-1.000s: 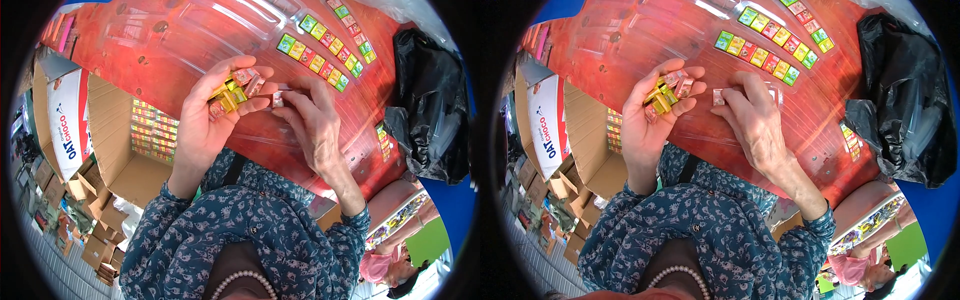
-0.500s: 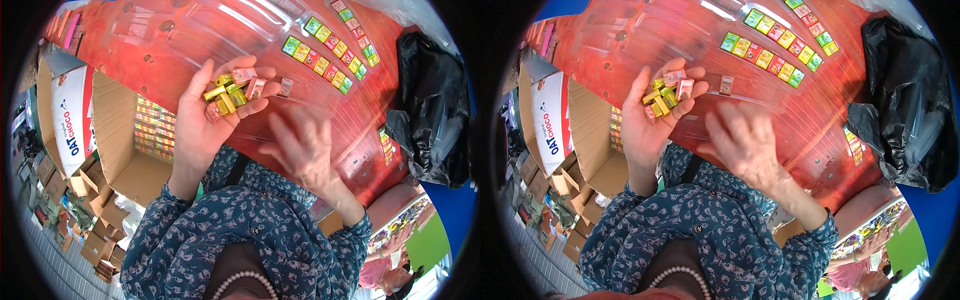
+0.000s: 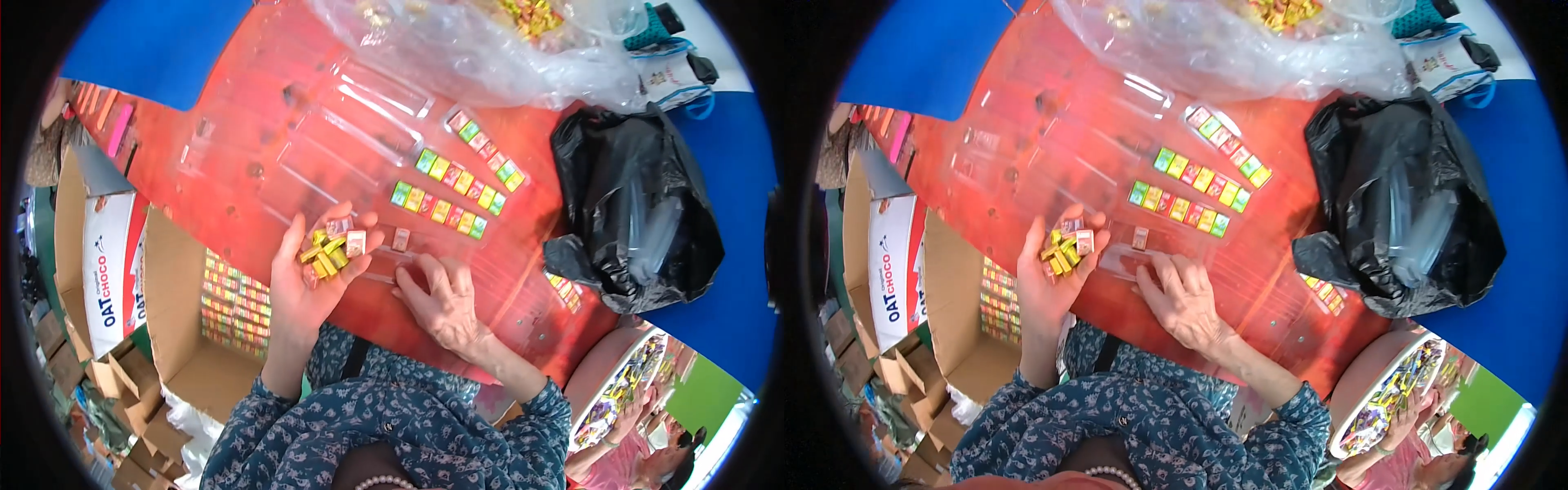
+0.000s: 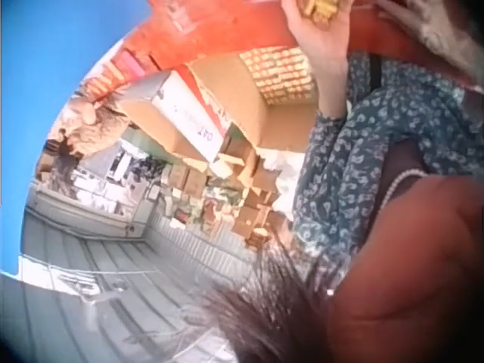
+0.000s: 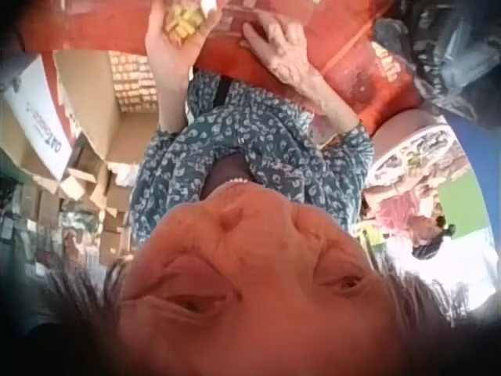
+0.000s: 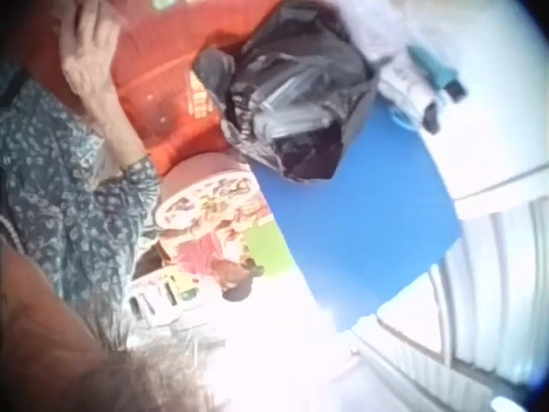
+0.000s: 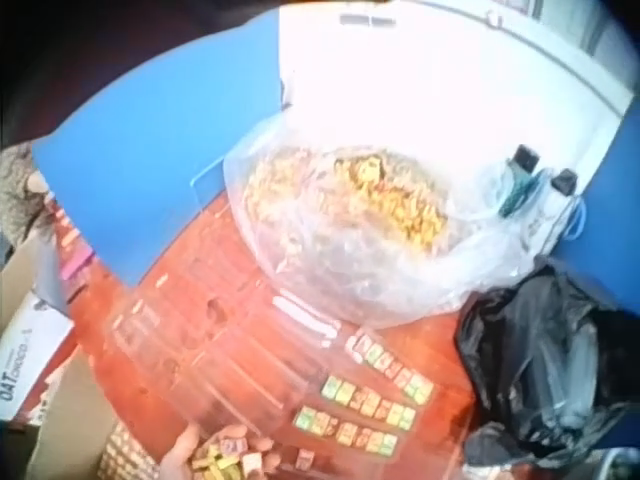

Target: Sort small colorful candies into organized rows within plastic trays.

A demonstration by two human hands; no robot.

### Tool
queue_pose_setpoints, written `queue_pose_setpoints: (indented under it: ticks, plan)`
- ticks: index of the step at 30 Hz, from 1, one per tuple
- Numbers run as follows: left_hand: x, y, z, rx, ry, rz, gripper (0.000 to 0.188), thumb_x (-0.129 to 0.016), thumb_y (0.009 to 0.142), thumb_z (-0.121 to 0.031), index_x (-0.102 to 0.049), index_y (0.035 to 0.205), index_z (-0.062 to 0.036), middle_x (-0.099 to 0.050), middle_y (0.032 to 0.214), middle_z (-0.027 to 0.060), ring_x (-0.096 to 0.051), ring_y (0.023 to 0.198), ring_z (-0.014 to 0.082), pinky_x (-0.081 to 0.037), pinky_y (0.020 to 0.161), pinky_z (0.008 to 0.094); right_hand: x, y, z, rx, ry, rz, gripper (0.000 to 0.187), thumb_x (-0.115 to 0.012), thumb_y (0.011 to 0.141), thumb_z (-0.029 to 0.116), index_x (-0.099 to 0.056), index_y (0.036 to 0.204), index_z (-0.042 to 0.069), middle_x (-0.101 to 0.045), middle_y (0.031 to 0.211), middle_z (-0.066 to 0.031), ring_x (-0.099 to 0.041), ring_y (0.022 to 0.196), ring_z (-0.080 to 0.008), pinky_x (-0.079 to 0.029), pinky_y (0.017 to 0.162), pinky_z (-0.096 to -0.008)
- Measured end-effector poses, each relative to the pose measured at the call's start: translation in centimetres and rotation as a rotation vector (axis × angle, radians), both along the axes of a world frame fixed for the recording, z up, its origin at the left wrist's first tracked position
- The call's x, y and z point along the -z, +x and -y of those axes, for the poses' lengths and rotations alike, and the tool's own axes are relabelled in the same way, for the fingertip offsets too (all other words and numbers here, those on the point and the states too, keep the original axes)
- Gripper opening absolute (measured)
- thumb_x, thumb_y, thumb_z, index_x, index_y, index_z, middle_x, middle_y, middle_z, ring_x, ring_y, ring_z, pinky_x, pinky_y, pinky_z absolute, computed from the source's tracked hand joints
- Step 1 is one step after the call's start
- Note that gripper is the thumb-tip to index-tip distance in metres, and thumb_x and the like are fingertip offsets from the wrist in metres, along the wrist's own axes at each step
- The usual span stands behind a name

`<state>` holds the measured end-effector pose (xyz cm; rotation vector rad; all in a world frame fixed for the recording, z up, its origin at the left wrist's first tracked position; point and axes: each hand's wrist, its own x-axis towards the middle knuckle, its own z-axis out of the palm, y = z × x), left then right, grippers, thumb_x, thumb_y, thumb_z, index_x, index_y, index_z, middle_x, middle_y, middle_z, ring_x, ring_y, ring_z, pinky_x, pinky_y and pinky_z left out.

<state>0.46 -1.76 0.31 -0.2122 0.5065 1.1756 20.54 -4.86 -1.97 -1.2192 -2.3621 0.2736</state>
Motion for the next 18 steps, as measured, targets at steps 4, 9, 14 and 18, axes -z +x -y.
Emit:
queue_pose_setpoints:
  ticks: [4,9,14,18]
  plan:
    - [-0.2,-0.2,-1.0,0.065,0.037,0.085,0.048,-0.031,0.098,-0.035,-0.045,0.125,0.0019,-0.05,0.12,0.027,-0.056,0.107,0.0381,-0.056,0.078,0.0418,-1.6,0.5,-1.0,0.024,-0.047,-0.035,0.031,-0.073,0.068,0.014,-0.064,0.097,0.006,-0.05,0.106,-0.0135,-0.048,0.09,-0.0284,-0.042,0.071,-0.038]
    - [-1.3,-0.9,-1.9,0.095,0.076,-0.006,0.045,-0.034,0.097,-0.032,-0.047,0.122,0.0032,-0.055,0.114,0.0264,-0.059,0.1,0.0373,-0.057,0.075,0.0409,-5.5,1.8,-6.0,0.158,0.069,-0.1,0.028,-0.063,0.067,-0.002,-0.062,0.095,0.0,-0.052,0.1,-0.0172,-0.051,0.089,-0.031,-0.044,0.073,-0.0376]
    - [-1.4,-0.7,-2.9,0.179,0.043,-0.114,0.038,-0.041,0.096,-0.029,-0.053,0.114,0.0019,-0.06,0.101,0.0218,-0.063,0.09,0.0316,-0.057,0.073,0.039,-8.5,4.0,-15.5,0.406,0.238,-0.36,0.021,-0.06,0.075,-0.004,-0.061,0.096,0.0,-0.056,0.096,-0.0163,-0.057,0.087,-0.0316,-0.045,0.075,-0.0361]
    - [-2.4,-0.3,-5.4,0.302,0.035,-0.185,0.029,-0.05,0.092,-0.024,-0.057,0.108,-0.0016,-0.062,0.097,0.0162,-0.064,0.083,0.0248,-0.055,0.068,0.0338,-7.9,7.4,-25.0,0.526,0.242,-0.48,0.015,-0.061,0.077,0.006,-0.065,0.089,-0.001,-0.061,0.083,-0.0169,-0.061,0.077,-0.0287,-0.047,0.068,-0.0348]
